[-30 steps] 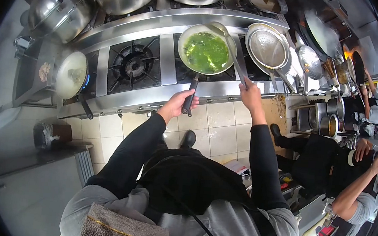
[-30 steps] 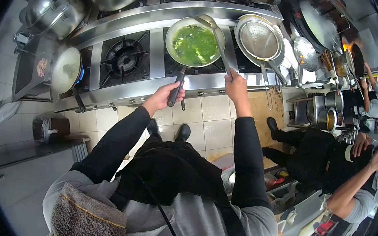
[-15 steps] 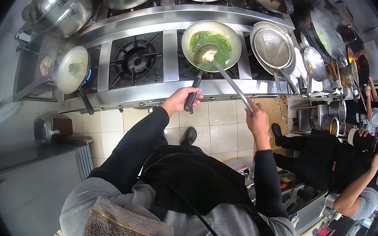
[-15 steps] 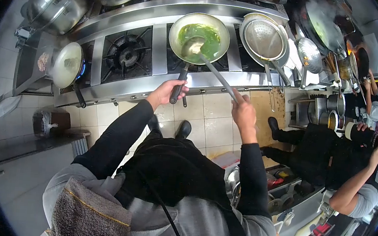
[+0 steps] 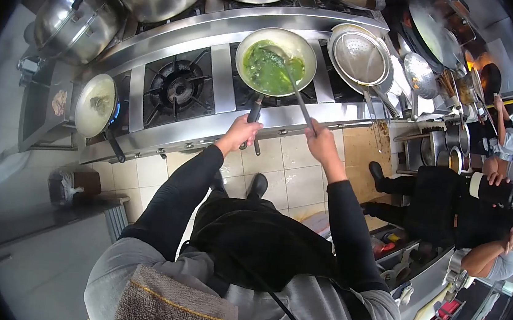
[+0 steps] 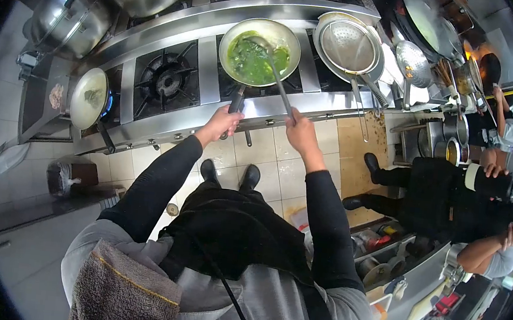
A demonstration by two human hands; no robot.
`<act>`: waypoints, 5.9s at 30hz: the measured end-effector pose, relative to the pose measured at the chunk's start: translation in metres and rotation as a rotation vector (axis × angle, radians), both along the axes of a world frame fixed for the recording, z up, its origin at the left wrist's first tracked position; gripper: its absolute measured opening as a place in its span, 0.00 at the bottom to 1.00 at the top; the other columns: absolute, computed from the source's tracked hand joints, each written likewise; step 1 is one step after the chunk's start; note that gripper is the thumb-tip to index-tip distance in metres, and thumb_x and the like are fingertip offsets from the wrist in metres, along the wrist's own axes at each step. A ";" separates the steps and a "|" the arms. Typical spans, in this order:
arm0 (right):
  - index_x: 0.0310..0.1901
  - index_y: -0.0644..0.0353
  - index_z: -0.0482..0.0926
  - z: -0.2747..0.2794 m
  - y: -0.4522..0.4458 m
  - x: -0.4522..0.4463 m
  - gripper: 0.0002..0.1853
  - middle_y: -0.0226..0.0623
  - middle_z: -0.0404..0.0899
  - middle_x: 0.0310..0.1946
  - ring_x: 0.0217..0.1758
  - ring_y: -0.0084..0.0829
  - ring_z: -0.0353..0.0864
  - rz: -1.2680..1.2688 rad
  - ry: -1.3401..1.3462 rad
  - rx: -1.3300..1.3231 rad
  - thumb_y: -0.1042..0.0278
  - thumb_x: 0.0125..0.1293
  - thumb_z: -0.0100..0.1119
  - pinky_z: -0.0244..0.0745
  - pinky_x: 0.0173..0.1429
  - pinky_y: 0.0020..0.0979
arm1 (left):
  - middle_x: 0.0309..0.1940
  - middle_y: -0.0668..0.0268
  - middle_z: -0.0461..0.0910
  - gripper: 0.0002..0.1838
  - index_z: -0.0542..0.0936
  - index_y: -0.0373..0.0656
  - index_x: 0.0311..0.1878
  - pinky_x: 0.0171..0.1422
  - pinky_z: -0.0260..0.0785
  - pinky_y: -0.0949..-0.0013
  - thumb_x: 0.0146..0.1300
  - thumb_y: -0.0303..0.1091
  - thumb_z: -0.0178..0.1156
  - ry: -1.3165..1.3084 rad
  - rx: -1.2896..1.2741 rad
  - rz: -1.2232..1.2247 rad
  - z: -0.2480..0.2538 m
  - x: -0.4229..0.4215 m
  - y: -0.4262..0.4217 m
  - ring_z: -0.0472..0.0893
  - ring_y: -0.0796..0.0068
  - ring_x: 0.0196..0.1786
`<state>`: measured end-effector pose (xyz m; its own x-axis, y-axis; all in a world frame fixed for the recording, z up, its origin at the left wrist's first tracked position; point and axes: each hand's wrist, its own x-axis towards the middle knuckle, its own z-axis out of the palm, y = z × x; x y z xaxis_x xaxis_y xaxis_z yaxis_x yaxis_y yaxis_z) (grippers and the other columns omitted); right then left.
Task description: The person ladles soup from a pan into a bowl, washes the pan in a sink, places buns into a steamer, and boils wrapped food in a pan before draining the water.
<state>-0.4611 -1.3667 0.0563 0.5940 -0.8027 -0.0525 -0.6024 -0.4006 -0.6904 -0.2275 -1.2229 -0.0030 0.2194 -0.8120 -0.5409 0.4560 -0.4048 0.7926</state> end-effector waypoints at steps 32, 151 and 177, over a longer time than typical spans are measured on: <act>0.64 0.52 0.79 0.069 0.494 -0.023 0.23 0.53 0.82 0.36 0.43 0.57 0.82 -0.827 0.273 -0.043 0.64 0.67 0.64 0.77 0.49 0.50 | 0.18 0.74 0.66 0.10 0.69 0.43 0.41 0.16 0.62 0.73 0.66 0.29 0.63 0.034 0.035 -0.844 0.047 0.054 0.268 0.65 0.84 0.14; 0.48 0.52 0.87 0.265 1.076 -0.233 0.17 0.44 0.84 0.28 0.33 0.48 0.83 -1.140 0.558 -0.062 0.49 0.69 0.61 0.74 0.38 0.45 | 0.18 0.74 0.67 0.11 0.68 0.41 0.43 0.16 0.61 0.74 0.65 0.25 0.62 -0.294 -0.120 -1.347 0.203 -0.080 0.701 0.65 0.84 0.12; 0.49 0.51 0.87 0.292 1.135 -0.208 0.16 0.37 0.85 0.32 0.34 0.40 0.84 -1.309 0.738 -0.243 0.51 0.67 0.64 0.74 0.38 0.39 | 0.19 0.72 0.69 0.10 0.73 0.38 0.42 0.22 0.61 0.72 0.64 0.29 0.64 -0.669 -0.430 -1.387 0.202 -0.090 0.688 0.66 0.83 0.17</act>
<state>-0.6691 -0.2319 0.3479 -0.6192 -0.7603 0.1963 -0.7831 0.6163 -0.0835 -0.3179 -0.5354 0.1988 -0.6912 -0.6356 -0.3437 -0.5184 0.1049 0.8487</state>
